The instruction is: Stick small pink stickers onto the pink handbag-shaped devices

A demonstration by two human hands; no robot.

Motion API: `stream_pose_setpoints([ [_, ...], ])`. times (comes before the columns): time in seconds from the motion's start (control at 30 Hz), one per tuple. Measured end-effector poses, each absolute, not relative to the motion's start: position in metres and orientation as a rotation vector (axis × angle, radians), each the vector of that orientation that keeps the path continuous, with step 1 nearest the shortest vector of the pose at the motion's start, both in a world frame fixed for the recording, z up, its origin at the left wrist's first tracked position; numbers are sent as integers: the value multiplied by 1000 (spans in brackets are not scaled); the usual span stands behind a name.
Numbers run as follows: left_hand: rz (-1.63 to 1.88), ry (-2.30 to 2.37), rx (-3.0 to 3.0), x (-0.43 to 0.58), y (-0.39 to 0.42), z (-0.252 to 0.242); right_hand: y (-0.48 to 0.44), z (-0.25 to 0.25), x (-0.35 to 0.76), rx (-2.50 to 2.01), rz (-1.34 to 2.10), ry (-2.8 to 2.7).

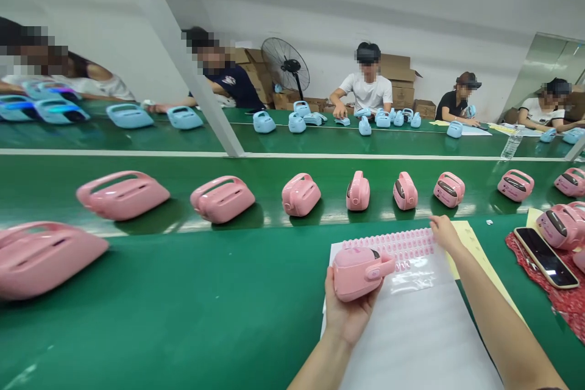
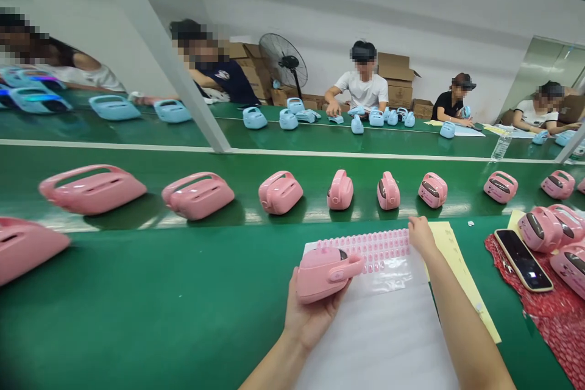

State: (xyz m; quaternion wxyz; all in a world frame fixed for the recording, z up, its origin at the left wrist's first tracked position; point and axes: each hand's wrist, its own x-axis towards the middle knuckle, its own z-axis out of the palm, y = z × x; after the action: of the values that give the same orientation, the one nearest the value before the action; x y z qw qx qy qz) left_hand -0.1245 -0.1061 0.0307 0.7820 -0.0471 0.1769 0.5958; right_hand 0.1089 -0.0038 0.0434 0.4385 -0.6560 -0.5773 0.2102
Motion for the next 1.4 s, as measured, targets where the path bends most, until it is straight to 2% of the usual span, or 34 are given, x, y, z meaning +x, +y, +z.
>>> stream_pose_setpoints([
  [0.2,1335,591,75,-125,-105,37,-13,28,109,-1585,594,-1463],
  [0.4,1502,810,708,-124,-111,40,-32,49,93,-1460,701,-1425],
  [0.57,1429,795,766,-121,-118,48,-70,85,59,-1114,1156,-1498],
  [0.63,1378,789,795,-121,-119,52,-82,95,49,-1065,1228,-1524],
  [1.03,1354,759,788,-118,-119,51,-96,85,43,-1158,979,-1623],
  [1.23,1354,861,1162,-118,-120,52,-101,86,42,-1120,750,-1733],
  [1.4,1360,838,1212,-120,-121,51,-103,75,41,-1030,512,-1802],
])
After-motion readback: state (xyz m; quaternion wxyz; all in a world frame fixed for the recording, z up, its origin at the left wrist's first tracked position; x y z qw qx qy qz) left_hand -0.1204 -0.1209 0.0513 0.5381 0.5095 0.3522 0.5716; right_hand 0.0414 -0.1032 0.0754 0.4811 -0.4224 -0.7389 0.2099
